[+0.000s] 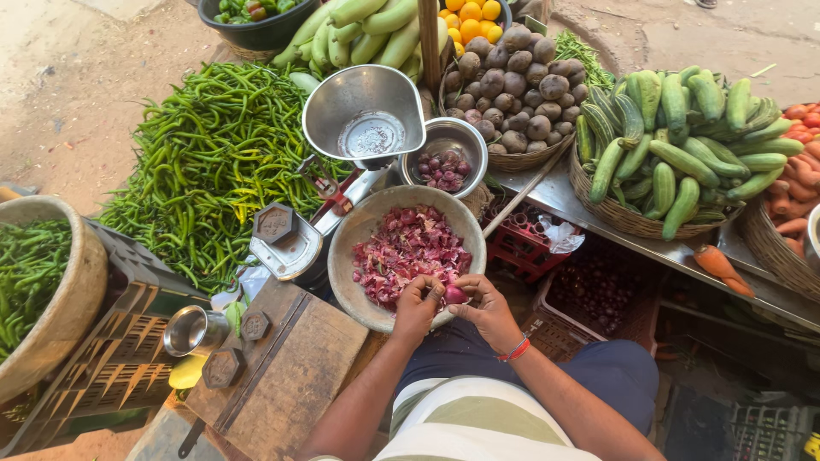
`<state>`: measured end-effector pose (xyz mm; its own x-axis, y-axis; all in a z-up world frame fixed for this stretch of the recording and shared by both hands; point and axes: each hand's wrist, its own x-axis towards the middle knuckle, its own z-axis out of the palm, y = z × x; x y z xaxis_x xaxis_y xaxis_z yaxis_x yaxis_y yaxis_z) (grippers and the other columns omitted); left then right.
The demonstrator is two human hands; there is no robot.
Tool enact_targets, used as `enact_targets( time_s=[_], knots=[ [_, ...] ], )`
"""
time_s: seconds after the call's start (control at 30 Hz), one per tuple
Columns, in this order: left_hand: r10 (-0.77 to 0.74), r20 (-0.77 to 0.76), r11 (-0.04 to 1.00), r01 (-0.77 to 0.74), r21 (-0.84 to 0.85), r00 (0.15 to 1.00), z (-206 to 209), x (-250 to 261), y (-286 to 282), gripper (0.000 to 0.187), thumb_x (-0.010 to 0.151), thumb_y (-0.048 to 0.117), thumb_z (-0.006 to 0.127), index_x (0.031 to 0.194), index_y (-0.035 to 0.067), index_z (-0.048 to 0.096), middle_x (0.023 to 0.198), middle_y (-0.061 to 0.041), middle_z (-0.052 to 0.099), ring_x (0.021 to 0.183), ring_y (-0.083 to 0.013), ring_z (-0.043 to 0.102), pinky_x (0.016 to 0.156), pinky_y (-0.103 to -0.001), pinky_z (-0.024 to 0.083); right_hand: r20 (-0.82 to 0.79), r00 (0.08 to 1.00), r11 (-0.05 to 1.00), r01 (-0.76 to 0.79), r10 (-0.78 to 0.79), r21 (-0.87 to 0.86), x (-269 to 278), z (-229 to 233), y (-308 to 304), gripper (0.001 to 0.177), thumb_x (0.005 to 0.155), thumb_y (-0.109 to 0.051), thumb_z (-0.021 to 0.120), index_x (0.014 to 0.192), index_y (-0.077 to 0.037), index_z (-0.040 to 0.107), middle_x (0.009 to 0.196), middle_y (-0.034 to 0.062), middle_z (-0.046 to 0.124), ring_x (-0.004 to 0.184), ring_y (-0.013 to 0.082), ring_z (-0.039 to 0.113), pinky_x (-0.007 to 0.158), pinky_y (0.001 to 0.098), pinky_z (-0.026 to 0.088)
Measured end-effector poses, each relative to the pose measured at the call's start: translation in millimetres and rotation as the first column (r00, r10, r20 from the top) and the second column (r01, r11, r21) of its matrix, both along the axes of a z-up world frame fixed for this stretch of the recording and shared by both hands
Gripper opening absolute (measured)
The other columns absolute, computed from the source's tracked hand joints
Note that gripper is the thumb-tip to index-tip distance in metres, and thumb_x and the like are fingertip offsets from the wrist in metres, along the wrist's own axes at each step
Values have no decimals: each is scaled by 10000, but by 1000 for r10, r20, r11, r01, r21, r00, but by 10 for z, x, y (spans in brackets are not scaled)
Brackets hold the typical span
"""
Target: The person peels red onions by hand, removing the outer skins and placing them into a bowl. The person handles the onions one at a time, separating the skins from the bulbs.
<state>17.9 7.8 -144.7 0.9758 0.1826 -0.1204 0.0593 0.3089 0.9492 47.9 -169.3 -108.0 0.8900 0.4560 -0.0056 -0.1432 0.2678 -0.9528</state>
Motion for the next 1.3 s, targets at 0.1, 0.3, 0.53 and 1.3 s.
enact_targets(
  time_s=[0.1,0.3,0.53,1.3],
  knots=[
    [15,25,999,-14,-41,1000,-30,16,-6,81,1042,133,630,988,75,616,864,42,612,711,-25,522,633,-193,450,-42,999,999,-19,20,28,-21,2,9,465,847,27,782,1274,-68,622,1191,18,597,1084,103,587,927,268,525],
    [226,35,973,-227,28,973,158,137,248,105,1063,165,582,1032,75,627,837,2,598,628,-49,523,528,-202,411,-7,999,999,-40,40,21,-12,33,-38,439,906,4,725,1325,-64,613,1163,4,637,1033,74,605,798,224,501],
    [250,-52,932,-225,285,967,586,53,377,138,995,207,688,1063,87,685,771,10,552,587,-46,459,495,-217,359,-79,996,999,-48,47,-8,-6,55,-36,444,950,-32,697,1380,-68,596,1099,34,700,952,81,603,747,211,481],
    [94,-62,995,-92,41,994,333,87,90,133,1032,166,593,968,51,615,850,26,618,627,-66,502,525,-234,399,153,988,1000,1,-4,21,-39,6,-87,430,823,103,767,1210,-21,628,1209,41,568,1107,128,625,993,277,527]
  ],
)
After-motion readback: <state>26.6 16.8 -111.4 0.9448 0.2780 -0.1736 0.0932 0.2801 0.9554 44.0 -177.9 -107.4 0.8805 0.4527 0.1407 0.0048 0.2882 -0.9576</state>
